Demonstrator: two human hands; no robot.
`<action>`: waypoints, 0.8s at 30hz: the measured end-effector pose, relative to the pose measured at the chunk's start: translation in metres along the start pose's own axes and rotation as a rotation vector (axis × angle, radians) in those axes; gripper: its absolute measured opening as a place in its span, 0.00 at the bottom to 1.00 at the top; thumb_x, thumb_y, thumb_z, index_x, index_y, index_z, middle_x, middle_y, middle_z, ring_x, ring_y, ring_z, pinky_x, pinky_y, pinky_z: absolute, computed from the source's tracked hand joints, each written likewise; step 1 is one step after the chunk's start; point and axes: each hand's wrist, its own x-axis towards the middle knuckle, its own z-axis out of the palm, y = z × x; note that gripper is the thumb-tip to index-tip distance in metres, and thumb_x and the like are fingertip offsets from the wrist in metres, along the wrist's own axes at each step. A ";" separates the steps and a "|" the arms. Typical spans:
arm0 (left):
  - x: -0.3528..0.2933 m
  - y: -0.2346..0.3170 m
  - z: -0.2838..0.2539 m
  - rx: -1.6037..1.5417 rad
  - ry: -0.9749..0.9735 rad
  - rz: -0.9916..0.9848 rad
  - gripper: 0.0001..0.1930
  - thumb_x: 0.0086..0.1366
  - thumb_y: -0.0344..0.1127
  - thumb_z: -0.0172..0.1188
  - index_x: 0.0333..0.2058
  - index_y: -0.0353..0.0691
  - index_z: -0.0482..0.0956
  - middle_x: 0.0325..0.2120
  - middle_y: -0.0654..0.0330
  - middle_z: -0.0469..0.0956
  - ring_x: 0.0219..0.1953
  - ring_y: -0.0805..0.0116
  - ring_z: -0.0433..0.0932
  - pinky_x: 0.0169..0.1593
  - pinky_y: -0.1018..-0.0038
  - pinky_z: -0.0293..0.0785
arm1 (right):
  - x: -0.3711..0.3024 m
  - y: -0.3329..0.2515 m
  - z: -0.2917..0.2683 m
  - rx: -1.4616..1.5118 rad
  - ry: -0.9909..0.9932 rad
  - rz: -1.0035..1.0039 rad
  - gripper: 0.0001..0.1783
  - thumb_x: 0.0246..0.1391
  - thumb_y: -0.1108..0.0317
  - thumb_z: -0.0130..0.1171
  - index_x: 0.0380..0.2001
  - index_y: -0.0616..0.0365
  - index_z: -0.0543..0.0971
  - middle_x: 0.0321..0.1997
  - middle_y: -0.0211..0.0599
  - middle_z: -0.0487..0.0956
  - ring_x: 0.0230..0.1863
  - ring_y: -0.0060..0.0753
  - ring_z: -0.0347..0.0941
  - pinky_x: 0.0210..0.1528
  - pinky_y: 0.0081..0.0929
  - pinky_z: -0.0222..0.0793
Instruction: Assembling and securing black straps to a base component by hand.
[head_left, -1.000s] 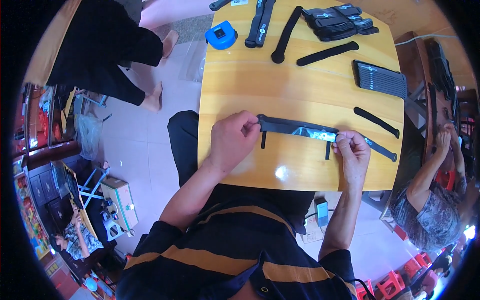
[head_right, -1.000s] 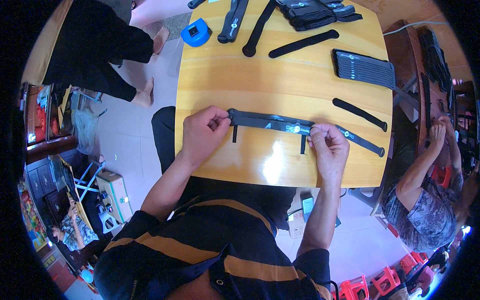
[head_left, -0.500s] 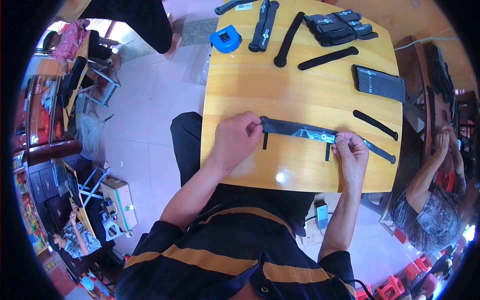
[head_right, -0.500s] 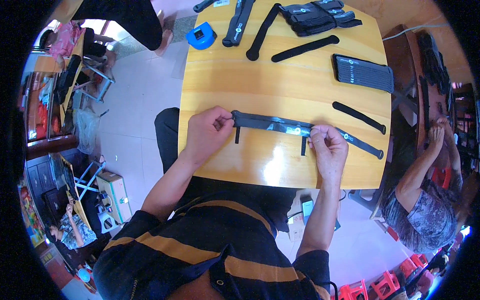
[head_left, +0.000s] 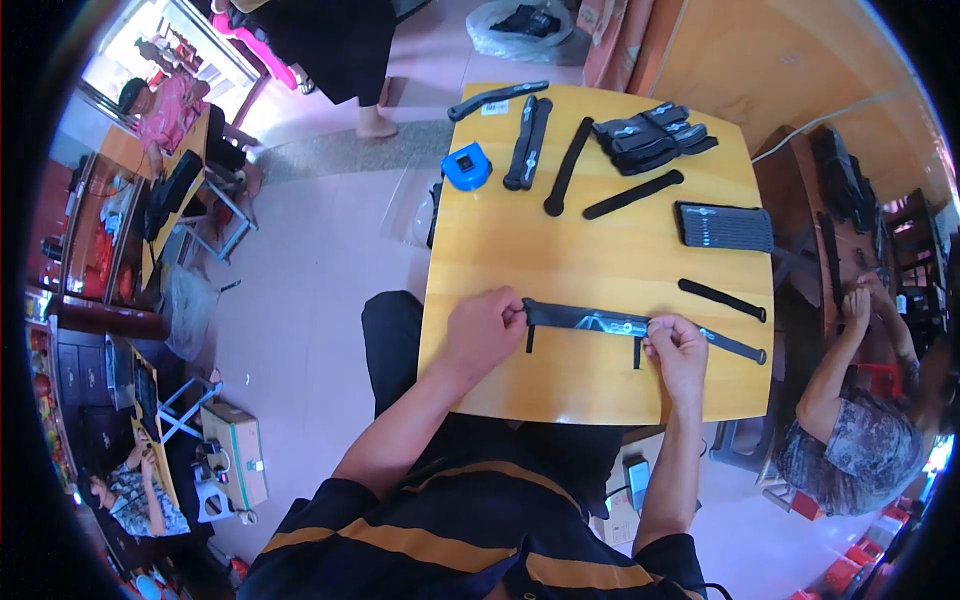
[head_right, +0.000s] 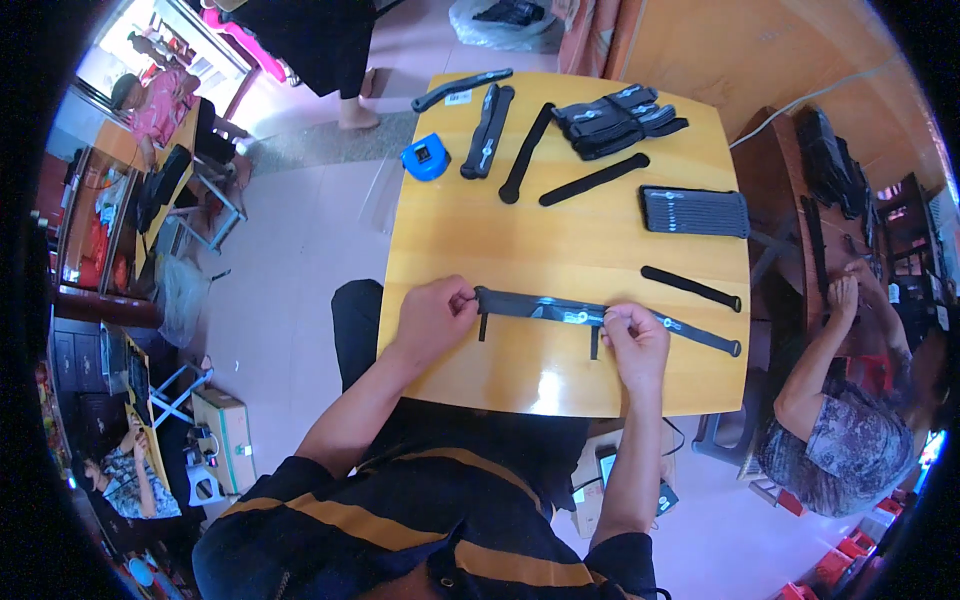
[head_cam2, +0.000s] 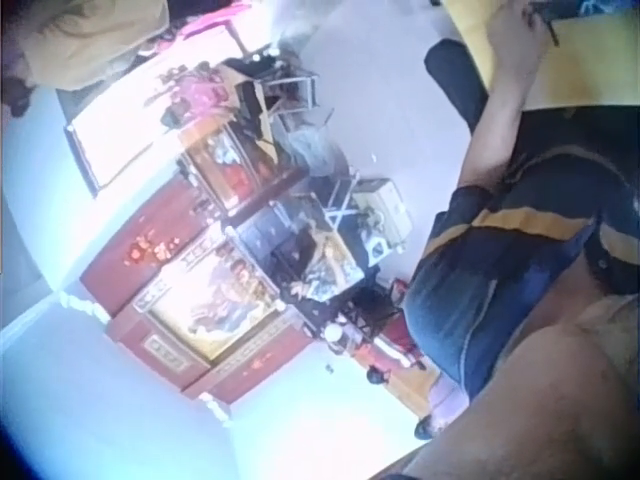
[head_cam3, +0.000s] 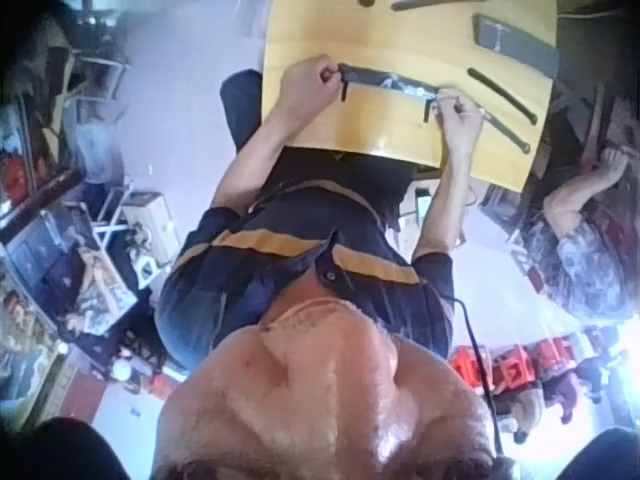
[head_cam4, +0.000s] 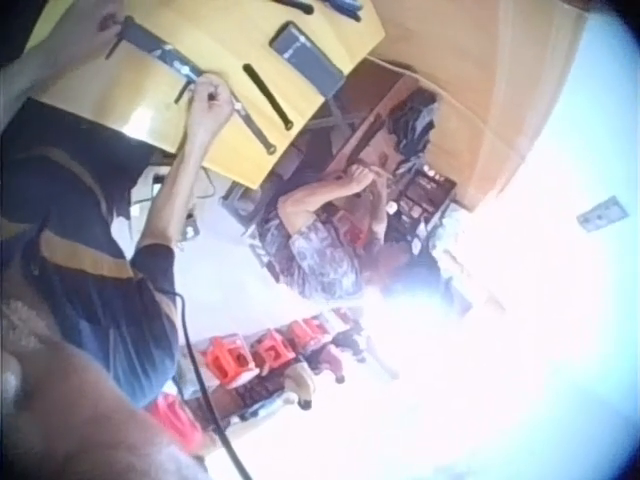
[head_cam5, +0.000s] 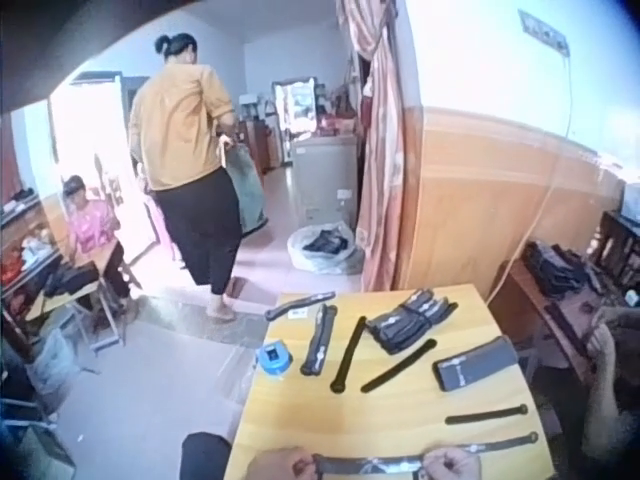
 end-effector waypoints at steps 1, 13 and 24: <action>0.000 0.000 -0.001 0.000 0.004 0.004 0.04 0.56 0.29 0.66 0.29 0.37 0.80 0.23 0.54 0.81 0.24 0.59 0.82 0.30 0.68 0.77 | 0.000 0.001 0.000 0.005 -0.004 0.000 0.03 0.61 0.75 0.61 0.35 0.61 0.83 0.25 0.26 0.80 0.24 0.14 0.72 0.28 0.13 0.68; 0.002 0.004 -0.005 -0.035 -0.026 0.024 0.04 0.56 0.28 0.64 0.29 0.37 0.79 0.24 0.51 0.81 0.27 0.53 0.82 0.32 0.62 0.77 | 0.002 -0.003 -0.001 -0.035 -0.018 0.006 0.02 0.62 0.74 0.61 0.35 0.59 0.82 0.26 0.26 0.80 0.24 0.14 0.73 0.27 0.11 0.67; 0.002 0.008 -0.007 -0.057 -0.040 0.013 0.03 0.56 0.28 0.63 0.28 0.37 0.77 0.24 0.51 0.80 0.28 0.49 0.81 0.33 0.60 0.77 | 0.000 -0.004 0.000 -0.059 -0.010 -0.022 0.04 0.62 0.74 0.61 0.33 0.63 0.83 0.25 0.27 0.80 0.24 0.14 0.73 0.28 0.13 0.69</action>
